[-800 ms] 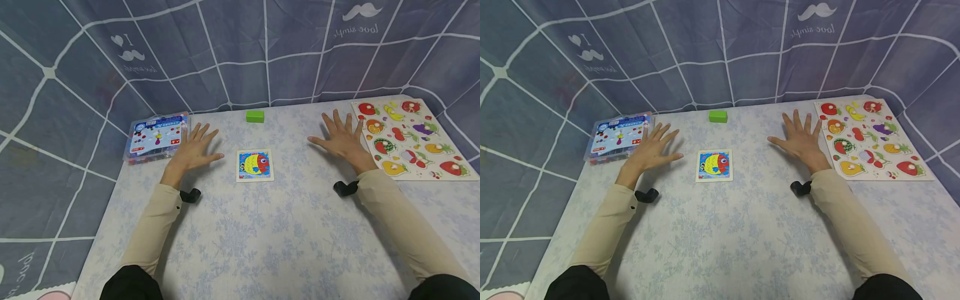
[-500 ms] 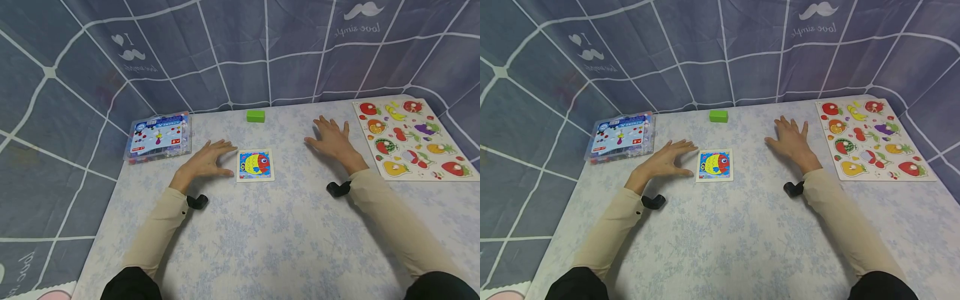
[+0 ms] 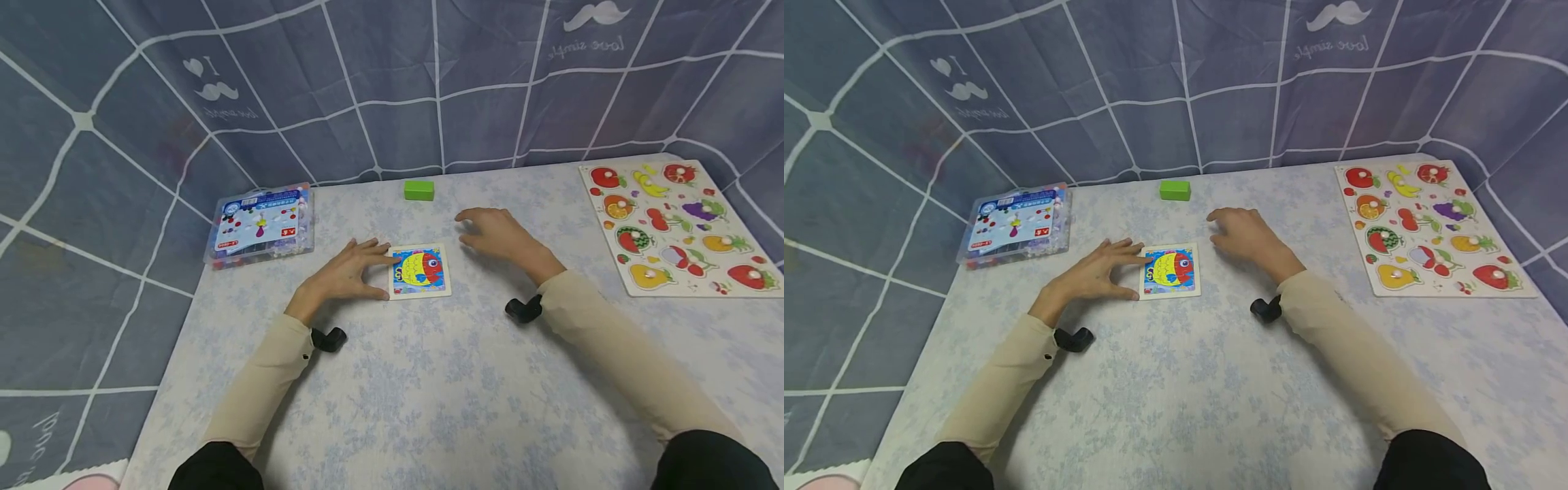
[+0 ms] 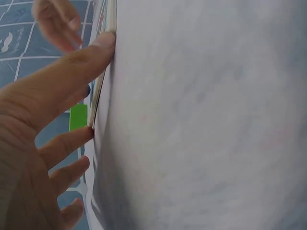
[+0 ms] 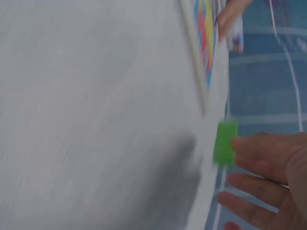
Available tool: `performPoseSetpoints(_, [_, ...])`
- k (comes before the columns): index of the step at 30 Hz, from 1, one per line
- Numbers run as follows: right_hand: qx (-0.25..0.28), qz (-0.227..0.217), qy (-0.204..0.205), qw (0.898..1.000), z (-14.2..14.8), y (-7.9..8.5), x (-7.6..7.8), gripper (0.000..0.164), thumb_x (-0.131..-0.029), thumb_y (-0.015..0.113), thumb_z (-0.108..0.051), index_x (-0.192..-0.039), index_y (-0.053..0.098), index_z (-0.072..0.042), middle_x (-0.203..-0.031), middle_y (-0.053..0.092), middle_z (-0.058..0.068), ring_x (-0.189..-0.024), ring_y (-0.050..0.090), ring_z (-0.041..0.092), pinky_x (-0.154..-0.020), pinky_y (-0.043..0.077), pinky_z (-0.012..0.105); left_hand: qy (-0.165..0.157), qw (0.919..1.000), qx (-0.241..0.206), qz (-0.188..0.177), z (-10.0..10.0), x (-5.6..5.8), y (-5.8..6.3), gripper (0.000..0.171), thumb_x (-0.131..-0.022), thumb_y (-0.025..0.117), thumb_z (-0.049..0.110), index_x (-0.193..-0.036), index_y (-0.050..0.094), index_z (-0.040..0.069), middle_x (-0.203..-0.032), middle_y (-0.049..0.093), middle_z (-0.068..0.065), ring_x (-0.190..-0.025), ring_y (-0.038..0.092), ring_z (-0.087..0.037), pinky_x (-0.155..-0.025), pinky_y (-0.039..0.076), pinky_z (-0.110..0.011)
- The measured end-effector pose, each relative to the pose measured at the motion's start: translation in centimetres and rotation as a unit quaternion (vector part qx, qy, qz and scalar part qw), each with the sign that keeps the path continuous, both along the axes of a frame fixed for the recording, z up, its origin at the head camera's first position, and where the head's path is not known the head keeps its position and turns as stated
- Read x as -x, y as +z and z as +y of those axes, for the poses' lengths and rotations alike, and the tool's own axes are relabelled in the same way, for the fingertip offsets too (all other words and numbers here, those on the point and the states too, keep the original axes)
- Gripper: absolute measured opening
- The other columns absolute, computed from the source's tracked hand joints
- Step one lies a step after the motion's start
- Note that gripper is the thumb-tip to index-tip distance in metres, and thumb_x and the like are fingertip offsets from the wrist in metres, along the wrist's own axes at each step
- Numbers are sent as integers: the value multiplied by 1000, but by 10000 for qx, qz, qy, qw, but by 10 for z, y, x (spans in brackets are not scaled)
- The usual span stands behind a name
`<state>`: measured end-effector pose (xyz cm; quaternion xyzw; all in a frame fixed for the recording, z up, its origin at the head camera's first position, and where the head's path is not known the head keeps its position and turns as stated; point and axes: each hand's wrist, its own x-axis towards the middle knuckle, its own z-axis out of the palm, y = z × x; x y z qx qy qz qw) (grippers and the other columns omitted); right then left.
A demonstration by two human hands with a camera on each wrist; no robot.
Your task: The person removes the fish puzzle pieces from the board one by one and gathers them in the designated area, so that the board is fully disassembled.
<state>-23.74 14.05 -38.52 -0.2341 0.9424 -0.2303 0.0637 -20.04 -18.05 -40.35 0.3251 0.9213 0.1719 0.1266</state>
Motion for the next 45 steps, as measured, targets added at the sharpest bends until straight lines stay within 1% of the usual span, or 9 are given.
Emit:
performPoseSetpoints(2, [-36,-126,267,9996,-17,4,-2,41,-92,66,-15,-131,61,-4,-134,60,14,-125,53,32,-106,39,52,-5,10000,16,33,1,-3,0,73,-79,80,49,-142,55,23,-156,35,-8,-148,18,-30,-117,5,-58])
performPoseSetpoints(7, [-59,-689,876,9937,-58,9,-5,40,-93,67,-14,-133,61,-6,-135,59,9,-127,52,28,-108,38,48,-39,9999,85,100,3,-9,1,70,-82,77,47,-143,55,21,-156,35,-13,-147,23,-32,-116,9,-60])
performPoseSetpoints(11, [-74,-829,1102,9904,-78,5,-7,39,-94,66,-13,-132,62,-7,-134,61,7,-125,53,25,-106,40,47,-116,9999,22,82,4,-12,2,69,-83,77,46,-143,55,20,-156,34,-15,-146,24,-32,-116,11,-61])
performPoseSetpoints(19, [237,-621,1098,9917,-90,-6,-8,37,-90,69,-10,-127,64,-5,-122,62,8,-111,57,23,-98,46,42,-238,9997,-26,14,6,-15,1,65,-82,76,50,-140,58,24,-160,27,-12,-148,19,-33,-116,12,-60])
performPoseSetpoints(24, [267,-780,1183,9895,-95,-5,-7,35,-90,67,-6,-125,64,-4,-114,61,8,-104,57,22,-94,48,37,-238,9997,-3,8,7,-15,1,65,-82,76,50,-139,59,23,-160,27,-11,-148,18,-34,-116,13,-60])
performPoseSetpoints(28, [-43,-836,1308,9879,-101,-1,-7,36,-90,68,-7,-126,62,-3,-114,60,8,-104,56,21,-94,47,35,-234,9997,37,-39,7,-14,2,64,-83,75,50,-139,59,23,-160,25,-11,-148,17,-35,-116,15,-60])
performPoseSetpoints(32, [-400,-766,1417,9861,-107,2,-8,35,-90,71,-14,-123,63,-3,-113,60,8,-102,56,20,-93,47,33,-204,9997,113,-72,7,-15,3,64,-84,74,50,-140,57,25,-161,24,-10,-148,16,-36,-115,16,-60])
performPoseSetpoints(40, [-757,-717,1326,9857,-111,4,-7,36,-89,72,-10,-123,62,-4,-114,60,7,-103,57,20,-93,48,35,-301,9994,168,-82,8,-14,3,61,-85,73,50,-140,57,28,-161,20,-11,-147,15,-39,-113,17,-65])
performPoseSetpoints(45, [-935,-671,1356,9841,-113,6,-7,36,-89,73,-13,-121,63,-4,-113,60,7,-101,56,20,-90,49,35,-305,9994,143,-119,8,-13,4,61,-84,74,49,-139,58,28,-161,20,-11,-147,15,-41,-112,17,-67])
